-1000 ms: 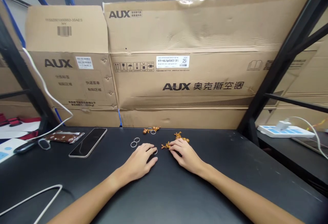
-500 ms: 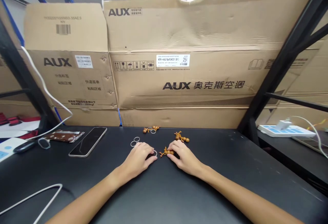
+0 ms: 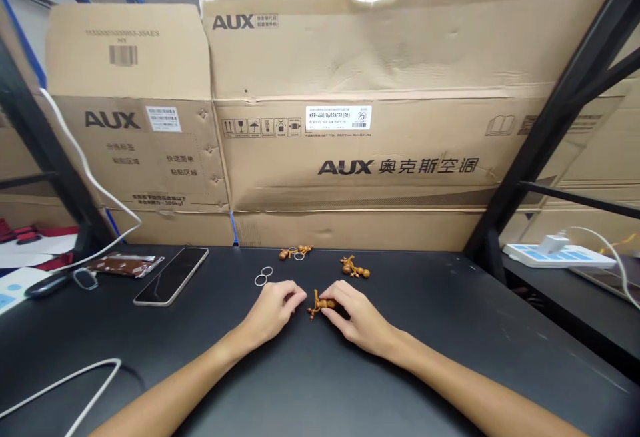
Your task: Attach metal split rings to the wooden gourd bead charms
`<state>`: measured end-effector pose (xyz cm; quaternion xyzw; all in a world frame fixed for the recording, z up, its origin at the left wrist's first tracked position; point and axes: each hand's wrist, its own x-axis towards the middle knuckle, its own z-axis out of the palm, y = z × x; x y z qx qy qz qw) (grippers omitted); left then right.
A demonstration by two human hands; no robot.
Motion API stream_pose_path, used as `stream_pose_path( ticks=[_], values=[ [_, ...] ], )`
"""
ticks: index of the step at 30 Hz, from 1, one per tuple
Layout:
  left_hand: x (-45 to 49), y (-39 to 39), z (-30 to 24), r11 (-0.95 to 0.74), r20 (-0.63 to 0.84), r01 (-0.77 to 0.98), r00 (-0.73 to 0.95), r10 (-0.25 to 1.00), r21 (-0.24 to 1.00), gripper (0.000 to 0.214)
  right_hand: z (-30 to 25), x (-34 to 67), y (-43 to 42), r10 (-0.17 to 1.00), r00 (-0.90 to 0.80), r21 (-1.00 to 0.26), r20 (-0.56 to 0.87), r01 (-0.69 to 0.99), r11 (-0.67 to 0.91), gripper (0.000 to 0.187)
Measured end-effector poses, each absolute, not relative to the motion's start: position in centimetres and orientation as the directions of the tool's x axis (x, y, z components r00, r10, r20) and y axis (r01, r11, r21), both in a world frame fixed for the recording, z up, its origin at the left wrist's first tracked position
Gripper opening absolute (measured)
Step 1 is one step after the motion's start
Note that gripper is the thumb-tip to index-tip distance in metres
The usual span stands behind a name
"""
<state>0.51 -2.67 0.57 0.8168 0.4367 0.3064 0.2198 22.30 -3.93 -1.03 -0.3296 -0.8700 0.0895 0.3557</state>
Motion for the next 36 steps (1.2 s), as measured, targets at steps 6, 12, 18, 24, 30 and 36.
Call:
stream_pose_path(
  ticks=[6,12,18,24,30,36],
  values=[
    [0.75,-2.62,0.98,-0.311,0.106,0.359,0.49,0.865,0.88,0.034,-0.93,22.39,-3.9,0.63,-0.507,-0.427,0.589,0.466,0.775,0.011],
    [0.78,-2.75,0.88,-0.281,0.099,0.29,0.513,0.853,0.915,0.035,-0.72,22.21,-4.16,0.62,-0.486,-0.445,0.616,0.435,0.783,0.01],
    [1.01,-3.09,0.72,-0.315,0.128,0.262,0.548,0.826,0.912,0.03,-0.89,21.89,-4.54,0.604,-0.472,-0.447,0.642,0.409,0.795,0.014],
    [0.97,-3.11,0.63,-0.327,0.132,0.285,0.538,0.832,0.901,0.029,-0.97,21.93,-4.54,0.602,-0.442,-0.444,0.665,0.413,0.795,0.014],
    [1.01,-3.16,0.77,-0.295,0.1,0.299,0.528,0.843,0.908,0.028,-0.89,21.88,-4.54,0.592,-0.44,-0.436,0.675,0.41,0.801,0.014],
    [1.03,-3.21,0.98,-0.31,0.099,0.328,0.526,0.844,0.893,0.03,-1.01,21.83,-4.49,0.602,-0.425,-0.407,0.676,0.466,0.786,0.013]
  ],
)
